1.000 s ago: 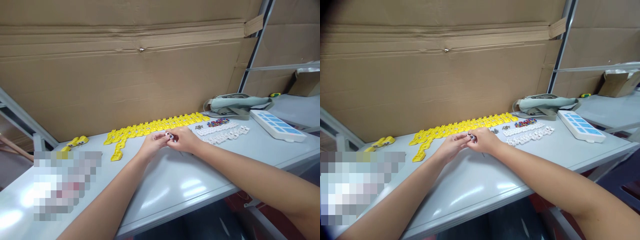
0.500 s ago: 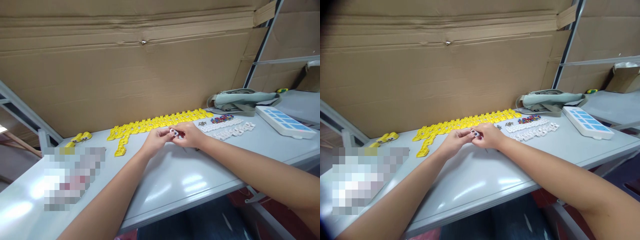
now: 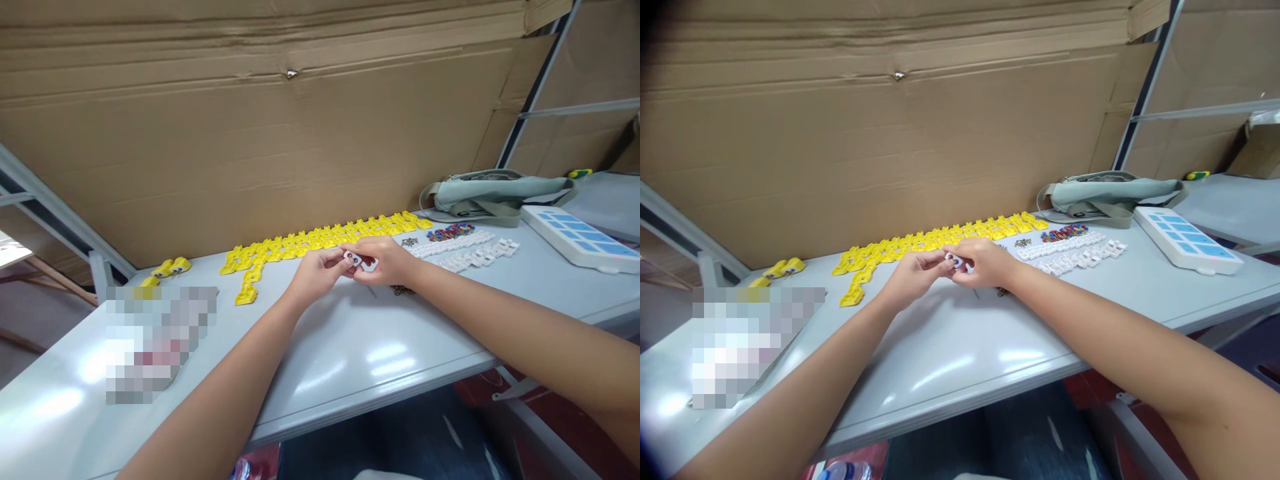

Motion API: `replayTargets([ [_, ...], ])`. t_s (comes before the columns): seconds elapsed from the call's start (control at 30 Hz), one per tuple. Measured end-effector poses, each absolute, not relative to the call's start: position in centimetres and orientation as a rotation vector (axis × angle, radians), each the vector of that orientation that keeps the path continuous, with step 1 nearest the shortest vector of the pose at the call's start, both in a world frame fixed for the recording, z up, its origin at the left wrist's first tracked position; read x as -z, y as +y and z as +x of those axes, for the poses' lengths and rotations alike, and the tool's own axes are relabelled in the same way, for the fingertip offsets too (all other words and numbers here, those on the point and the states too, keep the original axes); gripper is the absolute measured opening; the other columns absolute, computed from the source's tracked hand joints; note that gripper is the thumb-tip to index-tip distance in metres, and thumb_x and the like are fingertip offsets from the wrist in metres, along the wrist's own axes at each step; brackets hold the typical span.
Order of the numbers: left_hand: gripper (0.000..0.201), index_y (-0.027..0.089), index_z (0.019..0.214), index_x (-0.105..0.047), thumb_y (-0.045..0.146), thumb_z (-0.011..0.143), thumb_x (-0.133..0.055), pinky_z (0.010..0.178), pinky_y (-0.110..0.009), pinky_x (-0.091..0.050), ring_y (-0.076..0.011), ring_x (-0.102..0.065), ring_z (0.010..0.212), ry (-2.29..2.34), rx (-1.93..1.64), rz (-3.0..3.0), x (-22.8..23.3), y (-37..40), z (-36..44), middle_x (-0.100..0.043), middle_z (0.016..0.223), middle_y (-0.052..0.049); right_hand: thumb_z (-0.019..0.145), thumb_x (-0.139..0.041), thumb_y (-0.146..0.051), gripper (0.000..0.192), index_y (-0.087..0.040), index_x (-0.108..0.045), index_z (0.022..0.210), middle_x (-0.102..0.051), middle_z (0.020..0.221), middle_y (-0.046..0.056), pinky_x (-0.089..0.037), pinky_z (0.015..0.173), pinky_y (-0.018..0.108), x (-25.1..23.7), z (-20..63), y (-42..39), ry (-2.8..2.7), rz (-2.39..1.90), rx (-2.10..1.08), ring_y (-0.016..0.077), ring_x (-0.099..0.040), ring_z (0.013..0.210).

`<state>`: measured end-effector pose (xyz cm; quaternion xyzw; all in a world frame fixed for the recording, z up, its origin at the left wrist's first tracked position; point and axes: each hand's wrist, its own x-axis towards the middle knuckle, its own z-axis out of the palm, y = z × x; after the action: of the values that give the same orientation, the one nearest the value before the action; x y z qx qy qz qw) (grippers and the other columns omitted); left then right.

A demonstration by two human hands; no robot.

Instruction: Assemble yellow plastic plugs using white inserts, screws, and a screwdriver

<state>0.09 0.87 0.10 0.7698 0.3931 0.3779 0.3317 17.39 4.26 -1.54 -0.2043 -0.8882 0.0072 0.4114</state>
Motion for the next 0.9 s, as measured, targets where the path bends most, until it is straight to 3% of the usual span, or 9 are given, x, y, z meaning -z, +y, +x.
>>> replayTargets([
  [0.13,0.015,0.018,0.083,-0.068,0.018,0.076,-0.055,0.064,-0.024,-0.05,-0.0135,-0.063,0.066,1.161,-1.159,2.272,-0.1,0.9,-0.4,-0.069,0.075,-0.002,0.066,-0.053,-0.016,0.041,-0.015,-0.063,0.106,-0.066,0.07,0.001,-0.046,0.063,0.024,1.4,17.5,4.4,-2.149,-0.643,-0.515,0.0114,-0.059,0.062],
  [0.23,0.014,0.018,0.083,-0.068,0.016,0.074,-0.058,0.062,-0.022,-0.049,-0.0124,-0.062,0.065,1.145,-1.287,2.475,0.2,1.0,-0.6,-0.069,0.079,-0.003,0.068,-0.055,-0.021,0.032,-0.013,-0.066,0.097,-0.067,0.074,0.004,-0.048,0.062,0.024,1.3,17.2,4.2,-1.989,-0.763,-0.819,0.0128,-0.062,0.065],
  [0.37,0.01,0.019,0.079,-0.067,0.016,0.073,-0.059,0.063,-0.023,-0.047,-0.0118,-0.06,0.065,1.065,-1.285,2.682,0.4,1.0,-0.7,-0.066,0.072,-0.002,0.064,-0.06,-0.023,0.016,-0.013,-0.067,0.074,-0.066,0.067,0.004,-0.046,0.057,0.022,1.1,16.7,3.8,-1.952,-0.898,-0.832,0.0135,-0.061,0.063],
  [0.57,0.013,0.018,0.08,-0.065,0.015,0.075,-0.053,0.059,-0.022,-0.044,-0.0119,-0.057,0.063,0.962,-1.219,2.886,0.4,0.9,-0.9,-0.064,0.075,-0.004,0.06,-0.061,-0.022,0.012,-0.013,-0.061,0.069,-0.064,0.066,0.002,-0.044,0.054,0.021,1.0,16.6,3.6,-1.972,-0.926,-0.844,0.0129,-0.059,0.062],
  [0.73,0.015,0.021,0.074,-0.064,0.016,0.075,-0.05,0.053,-0.022,-0.036,-0.011,-0.045,0.052,0.985,-0.972,2.97,0.3,0.7,-0.8,-0.053,0.058,0.0,0.058,-0.059,-0.017,0.01,-0.014,-0.052,0.064,-0.055,0.058,-0.002,-0.038,0.048,0.019,1.0,16.6,3.2,-2.082,-0.849,-0.837,0.0092,-0.051,0.055],
  [0.9,0.015,0.021,0.067,-0.061,0.018,0.076,-0.049,0.054,-0.024,-0.033,-0.011,-0.038,0.051,0.916,-0.947,2.876,0.2,0.3,-0.6,-0.047,0.056,0.001,0.058,-0.057,-0.015,0.008,-0.014,-0.049,0.063,-0.051,0.056,-0.004,-0.037,0.048,0.019,1.1,16.8,3.3,-2.135,-0.701,-0.893,0.0066,-0.046,0.052],
])
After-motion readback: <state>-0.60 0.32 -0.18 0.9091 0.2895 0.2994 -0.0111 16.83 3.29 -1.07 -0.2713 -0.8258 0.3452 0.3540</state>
